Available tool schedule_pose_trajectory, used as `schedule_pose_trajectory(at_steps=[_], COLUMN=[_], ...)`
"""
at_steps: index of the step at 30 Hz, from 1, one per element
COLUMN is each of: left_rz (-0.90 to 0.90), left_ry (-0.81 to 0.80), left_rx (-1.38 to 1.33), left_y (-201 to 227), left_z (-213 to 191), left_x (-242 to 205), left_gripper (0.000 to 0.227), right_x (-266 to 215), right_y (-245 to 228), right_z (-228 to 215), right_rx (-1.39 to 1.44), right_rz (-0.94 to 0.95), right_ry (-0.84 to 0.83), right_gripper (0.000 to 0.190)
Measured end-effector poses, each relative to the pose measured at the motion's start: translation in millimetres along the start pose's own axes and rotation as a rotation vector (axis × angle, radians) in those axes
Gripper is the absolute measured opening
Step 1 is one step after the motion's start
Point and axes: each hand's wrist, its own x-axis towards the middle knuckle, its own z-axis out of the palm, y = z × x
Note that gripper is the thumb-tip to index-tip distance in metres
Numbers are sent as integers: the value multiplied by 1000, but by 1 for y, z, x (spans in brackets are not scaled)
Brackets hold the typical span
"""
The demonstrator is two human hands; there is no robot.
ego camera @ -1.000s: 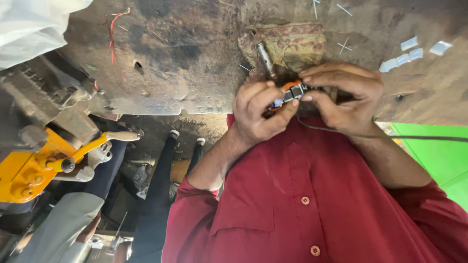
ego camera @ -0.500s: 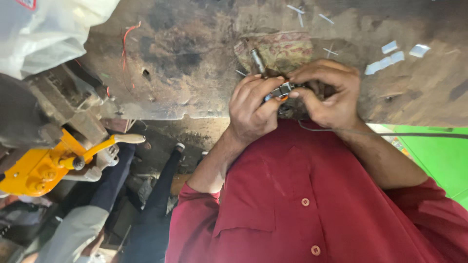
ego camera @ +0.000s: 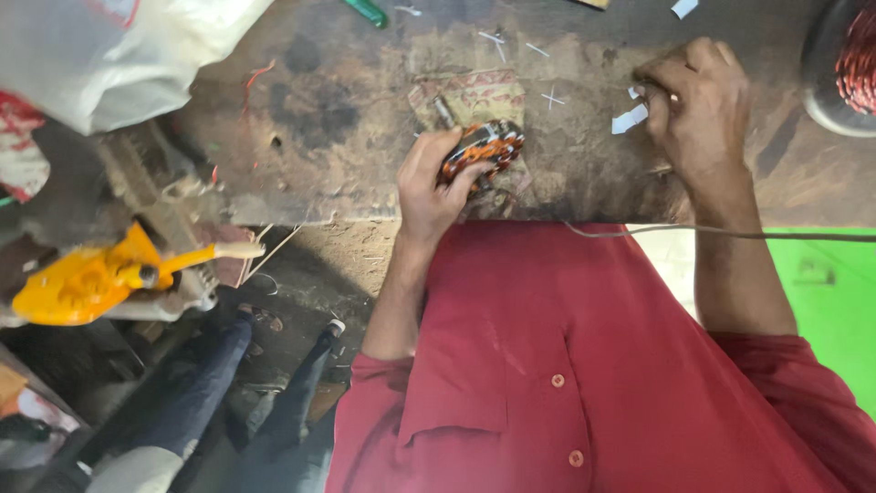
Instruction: The person inserts small white rectangular pieces into slots on a circular metal component with copper windings. They repeatedly pick up the pieces from the workbench and place them into the component while holding it with both hands.
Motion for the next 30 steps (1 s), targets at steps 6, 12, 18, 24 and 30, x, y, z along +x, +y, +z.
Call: schedule_pose_trajectory(at_steps=[6, 12, 18, 24, 30], left_rz=[-31, 179, 396, 388, 334], left_ry=[-171, -37, 82, 159, 197], left_rx=[-55, 84, 187, 183, 182], left_y=[10, 8, -9, -8, 1], left_z=[-13, -9, -4, 7, 10], left_x=[23, 19, 4, -4, -4], left_gripper=[41, 49, 46, 43, 36], right_x=[-1, -17, -22, -17, -16], right_y=[-4, -74, -137, -156, -157], right_z=[1, 26, 42, 51, 50], right_rx=[354, 811, 978, 683, 560], right_rz=[227, 297, 291, 144, 105], right_ry=[-34, 33, 77, 163, 154], right_gripper=[12, 14, 21, 22, 27])
